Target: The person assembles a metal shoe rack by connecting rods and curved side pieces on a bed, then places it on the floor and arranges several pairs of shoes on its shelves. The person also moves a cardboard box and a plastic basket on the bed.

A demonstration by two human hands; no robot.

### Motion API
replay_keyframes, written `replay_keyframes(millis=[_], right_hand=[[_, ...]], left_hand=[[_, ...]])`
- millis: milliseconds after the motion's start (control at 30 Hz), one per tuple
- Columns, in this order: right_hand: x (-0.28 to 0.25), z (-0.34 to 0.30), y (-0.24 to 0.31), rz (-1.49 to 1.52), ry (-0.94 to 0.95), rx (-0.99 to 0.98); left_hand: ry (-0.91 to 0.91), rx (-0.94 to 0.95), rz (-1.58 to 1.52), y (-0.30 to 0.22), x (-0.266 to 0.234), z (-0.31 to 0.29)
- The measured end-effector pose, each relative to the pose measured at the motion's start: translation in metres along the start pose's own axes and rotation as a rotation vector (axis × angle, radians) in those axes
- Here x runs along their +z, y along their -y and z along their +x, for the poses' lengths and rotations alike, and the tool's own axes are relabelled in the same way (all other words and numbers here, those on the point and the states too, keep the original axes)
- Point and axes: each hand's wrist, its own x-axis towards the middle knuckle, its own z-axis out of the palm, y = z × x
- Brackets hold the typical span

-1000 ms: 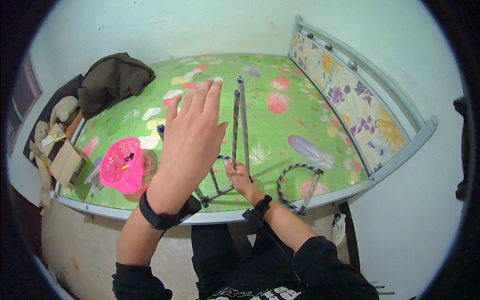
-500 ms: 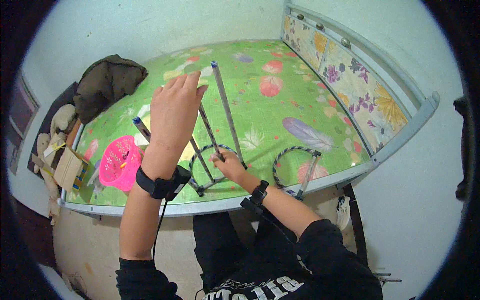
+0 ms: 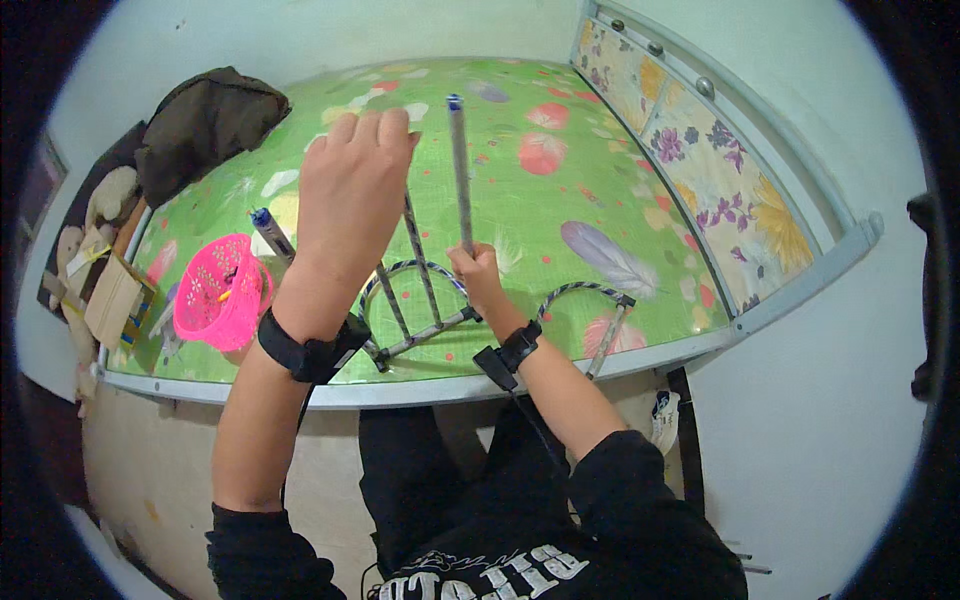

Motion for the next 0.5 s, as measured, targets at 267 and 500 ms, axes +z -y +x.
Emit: replay_keyframes(millis=[267, 500], right_hand=[[0.0, -0.02, -0.008, 0.184, -0.066, -0.146], [-0.003, -0.027, -0.016, 0.16, -0.079, -0.212]], left_hand=[[-0.038, 0.003, 0.01, 0.002, 0.006, -0.001], [-0.014, -0.029, -0.033, 0.009, 0.006, -0.005]])
